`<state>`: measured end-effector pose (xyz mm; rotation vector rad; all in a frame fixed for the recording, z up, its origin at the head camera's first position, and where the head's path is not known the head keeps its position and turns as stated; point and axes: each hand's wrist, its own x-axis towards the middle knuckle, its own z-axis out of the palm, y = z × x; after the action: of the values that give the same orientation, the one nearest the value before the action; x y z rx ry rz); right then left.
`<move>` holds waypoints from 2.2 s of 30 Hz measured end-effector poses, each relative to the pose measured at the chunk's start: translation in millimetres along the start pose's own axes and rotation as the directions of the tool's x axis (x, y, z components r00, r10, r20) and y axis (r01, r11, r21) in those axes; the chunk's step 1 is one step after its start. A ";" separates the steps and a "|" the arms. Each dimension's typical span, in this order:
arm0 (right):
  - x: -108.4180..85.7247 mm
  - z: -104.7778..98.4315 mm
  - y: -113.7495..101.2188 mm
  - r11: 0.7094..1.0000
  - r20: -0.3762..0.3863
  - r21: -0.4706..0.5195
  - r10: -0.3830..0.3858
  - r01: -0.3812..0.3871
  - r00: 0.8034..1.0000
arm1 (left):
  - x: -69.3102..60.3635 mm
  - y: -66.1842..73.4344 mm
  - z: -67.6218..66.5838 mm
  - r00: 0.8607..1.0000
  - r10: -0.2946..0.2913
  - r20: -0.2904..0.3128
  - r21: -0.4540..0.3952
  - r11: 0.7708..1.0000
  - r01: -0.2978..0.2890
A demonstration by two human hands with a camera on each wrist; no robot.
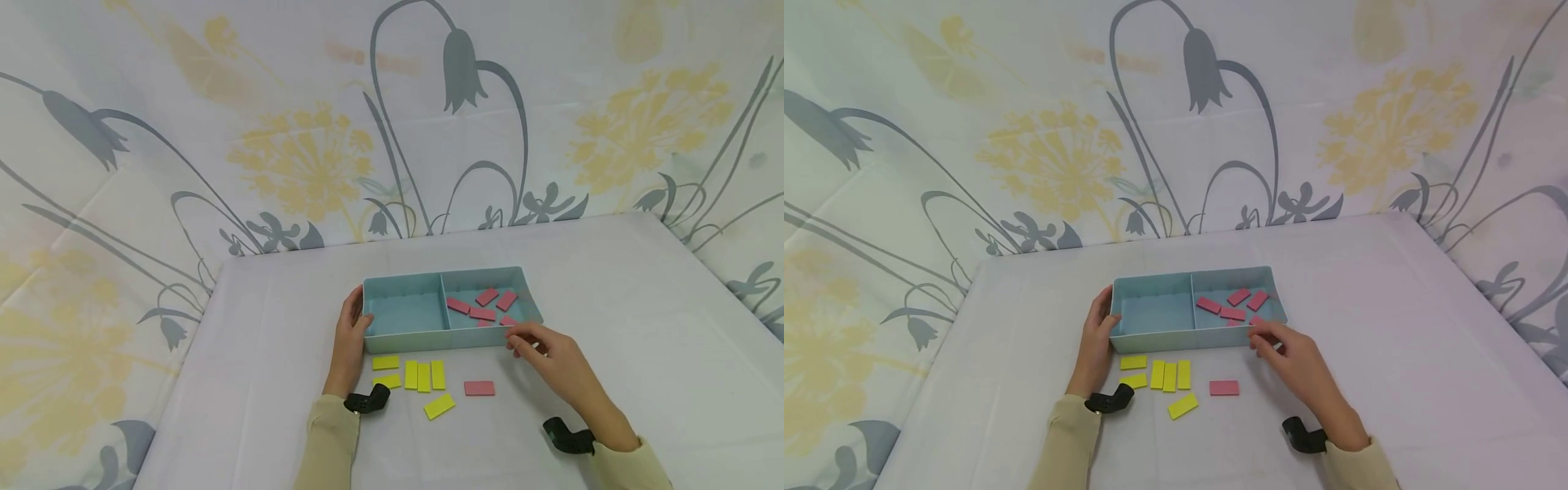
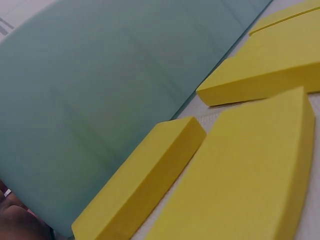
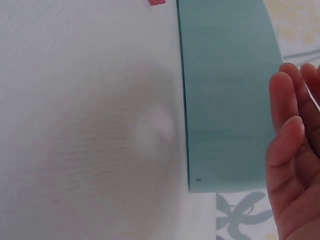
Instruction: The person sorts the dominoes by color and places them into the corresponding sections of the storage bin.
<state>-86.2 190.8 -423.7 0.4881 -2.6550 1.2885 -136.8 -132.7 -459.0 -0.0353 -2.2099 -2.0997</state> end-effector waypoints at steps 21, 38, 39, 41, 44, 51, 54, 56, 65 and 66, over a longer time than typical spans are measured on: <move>-11.7 11.5 10.7 0.958 0.283 0.116 0.222 -0.263 0.933 | -3.2 0.0 -3.4 1.000 -0.015 0.001 0.023 1.000 0.015; -11.7 11.6 13.0 0.945 0.327 0.024 0.301 -0.326 0.896 | 0.4 0.1 0.1 1.000 0.008 0.007 0.016 1.000 -0.008; -11.8 12.5 11.9 0.953 0.321 0.004 0.284 -0.301 0.904 | 0.8 -0.1 -0.2 1.000 0.011 0.008 0.015 1.000 -0.011; -12.8 14.4 9.4 0.968 0.312 -0.035 0.246 -0.247 0.918 | 1.1 -1.0 -1.1 1.000 0.013 0.009 0.014 1.000 -0.013; -14.2 16.3 5.9 0.979 0.310 -0.094 0.201 -0.181 0.929 | 1.2 -1.3 -1.8 1.000 0.012 0.010 0.011 1.000 -0.012; -16.6 16.9 -0.9 0.976 0.312 -0.166 0.189 -0.143 0.931 | 1.2 -0.7 -1.0 1.000 0.008 0.015 0.011 1.000 -0.008; -17.1 17.9 -2.1 0.975 0.324 -0.181 0.184 -0.130 0.928 | 1.0 -0.5 -0.5 1.000 0.009 0.015 0.012 1.000 -0.009; -17.3 19.3 -2.4 0.973 0.335 -0.193 0.185 -0.125 0.924 | 0.8 -0.4 -0.4 1.000 0.013 0.015 0.011 1.000 -0.014; -16.4 25.8 -6.1 0.962 0.342 -0.261 0.169 -0.079 0.924 | 0.3 -1.6 -1.1 1.000 0.021 0.013 0.014 1.000 -0.022; -16.4 26.2 -6.6 0.961 0.340 -0.265 0.168 -0.078 0.925 | 0.2 -1.9 -1.1 1.000 0.022 0.013 0.013 1.000 -0.022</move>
<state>-68.3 170.0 -439.5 0.5748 -3.1436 0.9481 -137.2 -133.9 -460.9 -0.0721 -2.2198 -2.0800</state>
